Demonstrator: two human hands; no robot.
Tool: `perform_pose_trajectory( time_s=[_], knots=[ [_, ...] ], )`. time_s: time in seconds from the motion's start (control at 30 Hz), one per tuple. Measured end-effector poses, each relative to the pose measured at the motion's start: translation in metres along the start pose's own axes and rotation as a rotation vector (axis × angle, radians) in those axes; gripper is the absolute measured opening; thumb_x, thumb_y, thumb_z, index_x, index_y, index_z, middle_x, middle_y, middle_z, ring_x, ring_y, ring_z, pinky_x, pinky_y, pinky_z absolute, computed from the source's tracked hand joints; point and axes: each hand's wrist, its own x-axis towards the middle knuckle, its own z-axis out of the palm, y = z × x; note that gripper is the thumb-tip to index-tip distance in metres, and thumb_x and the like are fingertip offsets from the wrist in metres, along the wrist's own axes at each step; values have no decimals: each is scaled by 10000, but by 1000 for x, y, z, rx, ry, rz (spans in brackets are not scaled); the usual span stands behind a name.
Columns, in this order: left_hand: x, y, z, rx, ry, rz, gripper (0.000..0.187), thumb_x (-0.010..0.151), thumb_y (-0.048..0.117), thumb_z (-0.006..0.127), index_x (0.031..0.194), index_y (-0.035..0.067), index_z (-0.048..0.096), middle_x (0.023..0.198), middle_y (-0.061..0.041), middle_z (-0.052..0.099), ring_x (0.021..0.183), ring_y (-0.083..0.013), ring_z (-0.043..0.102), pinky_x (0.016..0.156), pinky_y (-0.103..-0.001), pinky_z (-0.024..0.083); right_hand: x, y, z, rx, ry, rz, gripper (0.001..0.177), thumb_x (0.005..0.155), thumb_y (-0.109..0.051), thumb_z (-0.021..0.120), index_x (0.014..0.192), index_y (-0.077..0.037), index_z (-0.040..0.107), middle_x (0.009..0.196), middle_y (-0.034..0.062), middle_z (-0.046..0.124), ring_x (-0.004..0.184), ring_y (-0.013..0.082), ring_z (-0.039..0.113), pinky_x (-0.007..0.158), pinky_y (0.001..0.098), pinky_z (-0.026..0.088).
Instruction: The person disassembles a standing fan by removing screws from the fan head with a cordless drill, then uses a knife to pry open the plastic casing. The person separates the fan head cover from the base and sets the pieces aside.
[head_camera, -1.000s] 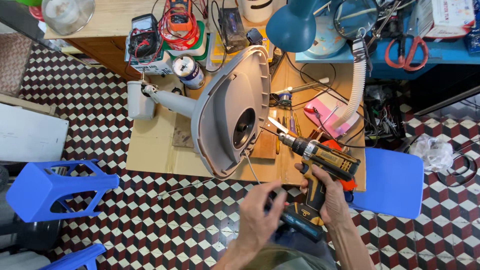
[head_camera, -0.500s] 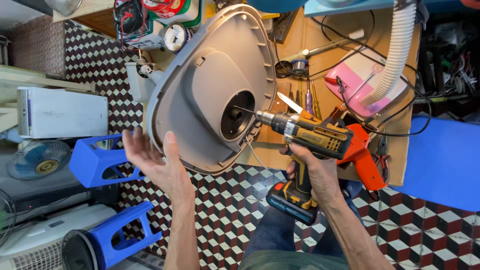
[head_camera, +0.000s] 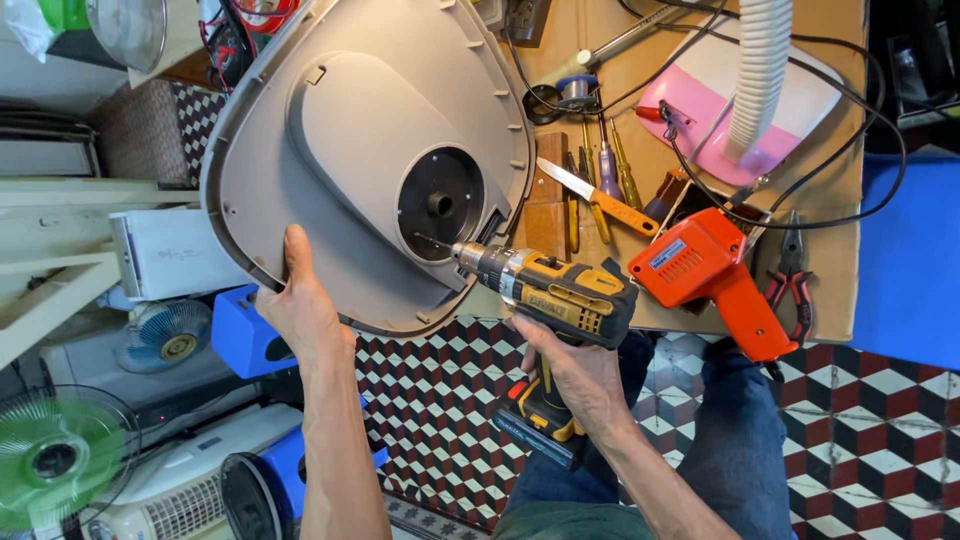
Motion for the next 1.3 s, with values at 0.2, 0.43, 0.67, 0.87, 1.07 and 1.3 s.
perform_pose_trajectory(
  time_s=[0.2, 0.43, 0.67, 0.87, 1.07, 1.3],
  knots=[
    [-4, 8, 7, -16, -4, -42, 343, 978, 192, 695, 1243, -26, 689, 1164, -62, 726, 979, -141, 695, 827, -298, 602, 4, 6, 1, 22, -25, -67, 356, 815, -339, 773, 1037, -65, 727, 756, 15, 712, 615, 103, 680, 585, 251, 628],
    [-2, 4, 3, -17, -6, -32, 332, 980, 186, 693, 1237, -23, 697, 1166, -64, 729, 981, -140, 693, 824, -291, 598, 11, 11, 7, -11, -30, -54, 372, 818, -365, 775, 1031, -61, 757, 714, 37, 706, 606, 105, 682, 591, 244, 617],
    [-3, 1, -2, -40, -9, -2, 329, 980, 185, 703, 1235, -23, 691, 1176, -69, 726, 993, -143, 686, 838, -292, 588, 4, 10, 14, 53, -5, -94, 364, 817, -333, 764, 1050, -55, 731, 911, 44, 797, 627, 91, 671, 593, 246, 606],
    [-1, 0, -3, -45, -18, -15, 343, 979, 193, 706, 1240, -28, 691, 1180, -69, 720, 1005, -144, 676, 845, -295, 583, 6, 14, 12, -38, 3, -47, 360, 829, -352, 750, 1040, -60, 759, 811, 38, 777, 600, 90, 668, 577, 236, 601],
    [-8, 6, -2, -23, -29, -16, 340, 978, 209, 696, 1240, -9, 687, 1181, -64, 718, 1010, -145, 679, 849, -295, 590, 7, 8, 13, -154, -14, -73, 314, 877, -327, 768, 1017, -45, 761, 715, 37, 714, 641, 99, 673, 606, 248, 580],
    [-10, 10, -2, -20, -42, -66, 370, 964, 234, 702, 1228, -24, 685, 1168, -86, 707, 1004, -159, 675, 834, -303, 591, 17, -26, 1, -249, -159, -13, 278, 859, -309, 740, 1044, -101, 745, 746, -27, 720, 606, 73, 651, 584, 252, 595]
  ],
)
